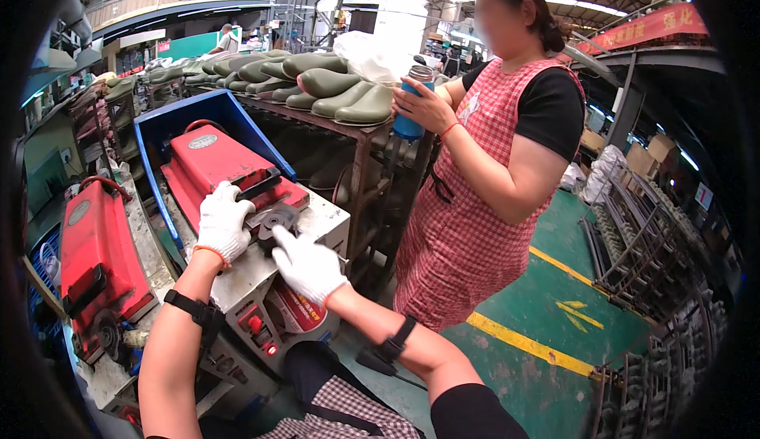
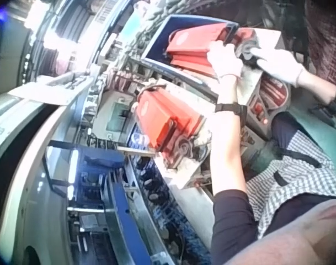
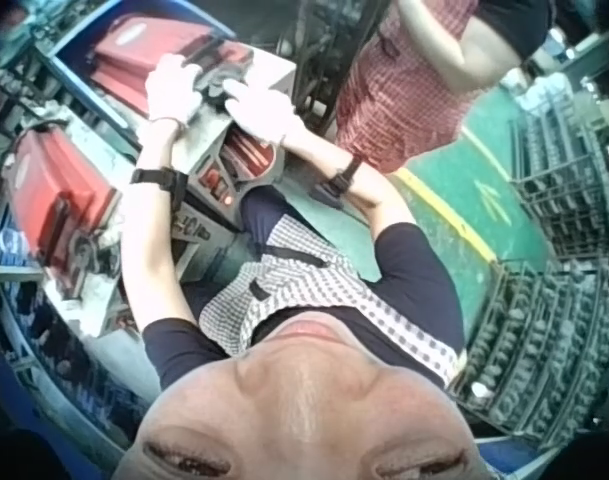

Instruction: Operating two hydraulic press machines to bond soles to shoe uppers, removing completed shoes from a conveyor belt and placing them into the presses.

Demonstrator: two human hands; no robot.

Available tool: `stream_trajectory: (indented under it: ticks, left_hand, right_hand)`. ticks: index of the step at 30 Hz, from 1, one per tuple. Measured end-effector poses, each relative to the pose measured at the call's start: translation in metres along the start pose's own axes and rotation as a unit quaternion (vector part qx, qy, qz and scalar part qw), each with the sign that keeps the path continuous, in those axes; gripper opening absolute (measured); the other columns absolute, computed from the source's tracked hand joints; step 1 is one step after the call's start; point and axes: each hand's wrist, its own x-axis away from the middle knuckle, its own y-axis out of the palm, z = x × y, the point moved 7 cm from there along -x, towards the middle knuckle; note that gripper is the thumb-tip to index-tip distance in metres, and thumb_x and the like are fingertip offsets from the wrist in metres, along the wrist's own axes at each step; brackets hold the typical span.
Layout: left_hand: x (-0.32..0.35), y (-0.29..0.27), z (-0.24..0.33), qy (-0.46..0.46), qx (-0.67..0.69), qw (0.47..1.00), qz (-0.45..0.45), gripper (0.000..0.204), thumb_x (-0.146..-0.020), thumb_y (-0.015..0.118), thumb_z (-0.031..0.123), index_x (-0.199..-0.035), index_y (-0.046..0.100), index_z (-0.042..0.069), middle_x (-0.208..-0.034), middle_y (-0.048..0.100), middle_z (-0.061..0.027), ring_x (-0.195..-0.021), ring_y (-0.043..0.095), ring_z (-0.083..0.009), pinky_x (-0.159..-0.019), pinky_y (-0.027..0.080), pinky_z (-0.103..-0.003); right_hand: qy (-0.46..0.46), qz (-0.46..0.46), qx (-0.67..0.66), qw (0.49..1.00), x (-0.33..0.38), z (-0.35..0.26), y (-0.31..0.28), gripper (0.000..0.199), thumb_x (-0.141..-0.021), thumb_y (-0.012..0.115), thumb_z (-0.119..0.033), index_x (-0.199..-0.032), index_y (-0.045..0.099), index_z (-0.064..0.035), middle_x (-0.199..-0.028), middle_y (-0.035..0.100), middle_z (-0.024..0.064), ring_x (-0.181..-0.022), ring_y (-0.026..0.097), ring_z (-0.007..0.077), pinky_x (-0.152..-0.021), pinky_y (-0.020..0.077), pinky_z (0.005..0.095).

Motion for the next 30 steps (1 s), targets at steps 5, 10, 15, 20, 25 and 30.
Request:
stream_trajectory:
  ticks: [5, 10, 15, 20, 25, 30]
  left_hand:
    - [-0.009, -0.044, 0.003, -0.007, -0.01, 0.999, -0.03, 0.039, -0.064, 0.079, 0.015, -0.103, 0.075, 0.012, -0.135, 0.056, -0.0187, -0.12, 0.057, -0.0376, -0.096, 0.052, -0.05]
    - [-0.005, -0.071, -0.02, -0.098, -0.001, 0.991, -0.095, 0.055, -0.071, 0.075, 0.018, -0.125, 0.067, 0.017, -0.141, 0.055, -0.02, -0.121, 0.059, -0.0408, -0.101, 0.051, -0.05]
    - [-0.047, -0.118, -0.063, -0.078, -0.016, 0.996, 0.045, 0.049, -0.079, 0.072, 0.013, -0.127, 0.061, 0.015, -0.125, 0.058, -0.0162, -0.113, 0.06, -0.0398, -0.099, 0.051, -0.049]
    - [-0.102, -0.145, -0.09, -0.119, -0.076, 0.983, 0.118, 0.06, -0.082, 0.075, 0.02, -0.139, 0.056, 0.02, -0.139, 0.051, -0.0182, -0.124, 0.057, -0.0426, -0.106, 0.049, -0.048]
    - [-0.127, -0.165, -0.125, -0.119, -0.087, 0.977, 0.152, 0.057, -0.086, 0.065, 0.02, -0.142, 0.056, 0.024, -0.145, 0.05, -0.0195, -0.13, 0.054, -0.0432, -0.11, 0.047, -0.048]
    - [-0.139, -0.179, -0.091, -0.086, -0.03, 0.98, 0.176, 0.047, -0.085, 0.056, 0.014, -0.131, 0.067, 0.011, -0.12, 0.064, -0.0224, -0.116, 0.061, -0.0414, -0.101, 0.049, -0.049]
  right_hand:
    - [-0.013, -0.113, -0.066, 0.991, 0.011, -0.012, -0.016, 0.06, -0.102, 0.053, -0.052, -0.153, 0.051, -0.0207, -0.118, 0.074, 0.0174, -0.098, 0.074, 0.0354, -0.088, 0.0581, 0.0437]
    - [-0.139, -0.015, -0.116, 0.983, -0.035, -0.02, -0.041, 0.033, -0.102, 0.058, -0.034, -0.124, 0.071, -0.0126, -0.101, 0.075, 0.0129, -0.093, 0.073, 0.0306, -0.086, 0.0572, 0.0404]
    - [-0.146, -0.081, -0.02, 0.986, -0.127, -0.038, -0.003, 0.054, -0.096, 0.063, -0.042, -0.138, 0.059, -0.0089, -0.13, 0.059, 0.0271, -0.113, 0.065, 0.0419, -0.099, 0.0527, 0.0468]
    - [-0.022, -0.226, 0.052, 0.973, -0.201, -0.026, 0.077, 0.102, -0.082, 0.073, -0.063, -0.163, 0.035, -0.0153, -0.154, 0.042, 0.0353, -0.143, 0.046, 0.0464, -0.118, 0.0402, 0.0473]
    - [0.02, -0.302, 0.08, 0.95, -0.223, -0.048, 0.115, 0.113, -0.075, 0.078, -0.06, -0.164, 0.029, -0.0104, -0.159, 0.037, 0.0338, -0.149, 0.041, 0.041, -0.12, 0.0381, 0.0437]
    - [-0.03, -0.186, 0.005, 0.982, -0.266, 0.013, 0.121, 0.101, -0.081, 0.071, -0.052, -0.162, 0.035, -0.0049, -0.151, 0.055, 0.0247, -0.135, 0.059, 0.0332, -0.112, 0.0459, 0.0384]
